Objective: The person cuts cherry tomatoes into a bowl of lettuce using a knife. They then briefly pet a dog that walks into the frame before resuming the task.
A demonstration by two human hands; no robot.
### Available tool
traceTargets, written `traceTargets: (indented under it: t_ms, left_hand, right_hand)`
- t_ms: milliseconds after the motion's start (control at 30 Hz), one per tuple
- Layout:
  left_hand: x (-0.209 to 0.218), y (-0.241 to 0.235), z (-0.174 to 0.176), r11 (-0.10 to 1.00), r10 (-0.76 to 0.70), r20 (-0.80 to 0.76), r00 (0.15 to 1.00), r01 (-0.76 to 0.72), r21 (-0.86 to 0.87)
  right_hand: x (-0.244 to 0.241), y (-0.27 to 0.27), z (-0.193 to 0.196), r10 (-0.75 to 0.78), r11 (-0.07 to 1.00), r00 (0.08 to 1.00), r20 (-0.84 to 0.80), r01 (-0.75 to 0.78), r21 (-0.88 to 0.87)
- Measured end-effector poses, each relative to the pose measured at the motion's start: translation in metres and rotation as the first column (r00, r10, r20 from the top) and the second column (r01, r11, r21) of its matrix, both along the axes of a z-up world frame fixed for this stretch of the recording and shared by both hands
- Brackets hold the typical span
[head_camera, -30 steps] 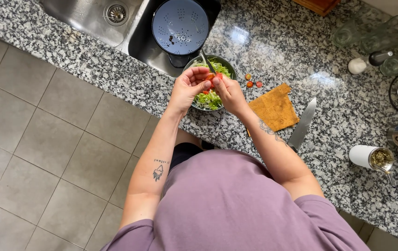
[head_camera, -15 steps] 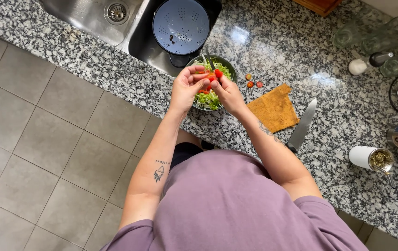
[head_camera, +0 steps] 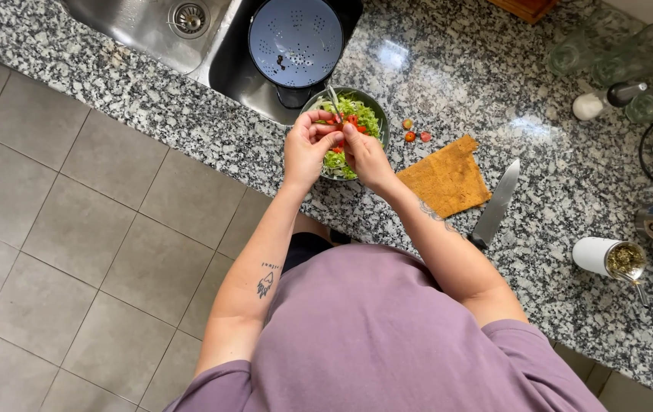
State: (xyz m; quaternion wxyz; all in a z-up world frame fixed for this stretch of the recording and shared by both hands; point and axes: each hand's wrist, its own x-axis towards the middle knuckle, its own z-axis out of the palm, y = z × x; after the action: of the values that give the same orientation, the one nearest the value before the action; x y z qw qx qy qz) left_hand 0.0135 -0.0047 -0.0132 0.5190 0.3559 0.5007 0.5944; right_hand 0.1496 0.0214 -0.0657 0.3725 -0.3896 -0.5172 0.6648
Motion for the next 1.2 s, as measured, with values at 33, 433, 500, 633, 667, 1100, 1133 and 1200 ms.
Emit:
traceTargets:
  t_ms: [33,433,500,633,667,1100,1133,1200]
  left_hand:
    - [0.000,0.000,0.001,1.000,0.001,0.000,1.000,-0.001,-0.001]
    - [-0.023,0.005,-0.012,1.000,0.019,-0.736,0.677,0.002,0.028]
    - [-0.027,0.002,-0.013,0.997,0.054,-0.863,0.502,0.023,0.076]
    - [-0.013,0.000,-0.008,0.988,-0.064,-0.924,0.377,0.152,-0.006]
    - [-0.009,-0.004,-0.005,0.982,-0.074,-0.962,0.262,0.187,-0.025]
    - [-0.020,-0.006,-0.010,0.969,-0.051,-0.986,0.160,0.248,-0.009]
    - [-0.021,-0.004,-0.011,0.966,-0.051,-0.986,0.160,0.257,-0.008]
    - [-0.023,-0.004,-0.012,0.976,-0.083,-0.976,0.200,0.212,-0.040]
  right_hand:
    - [0.000,-0.002,0.024,0.001,1.000,1.000,0.000,-0.001,-0.001]
    - [0.025,0.000,0.105,0.299,0.828,0.954,-0.001,-0.260,-0.497]
    - [0.035,0.004,0.100,0.233,0.860,0.972,0.025,-0.194,-0.473]
    - [0.043,0.010,0.090,0.128,0.924,0.983,0.129,-0.072,-0.374]
    - [0.045,0.010,0.080,0.050,0.973,0.988,0.144,-0.016,-0.232]
    - [0.032,0.009,0.080,-0.079,0.970,0.580,0.811,-0.142,0.196]
    - [0.034,0.012,0.077,-0.085,0.971,0.579,0.811,-0.133,0.197]
    - [0.040,0.016,0.071,-0.110,0.981,0.563,0.819,-0.072,0.181]
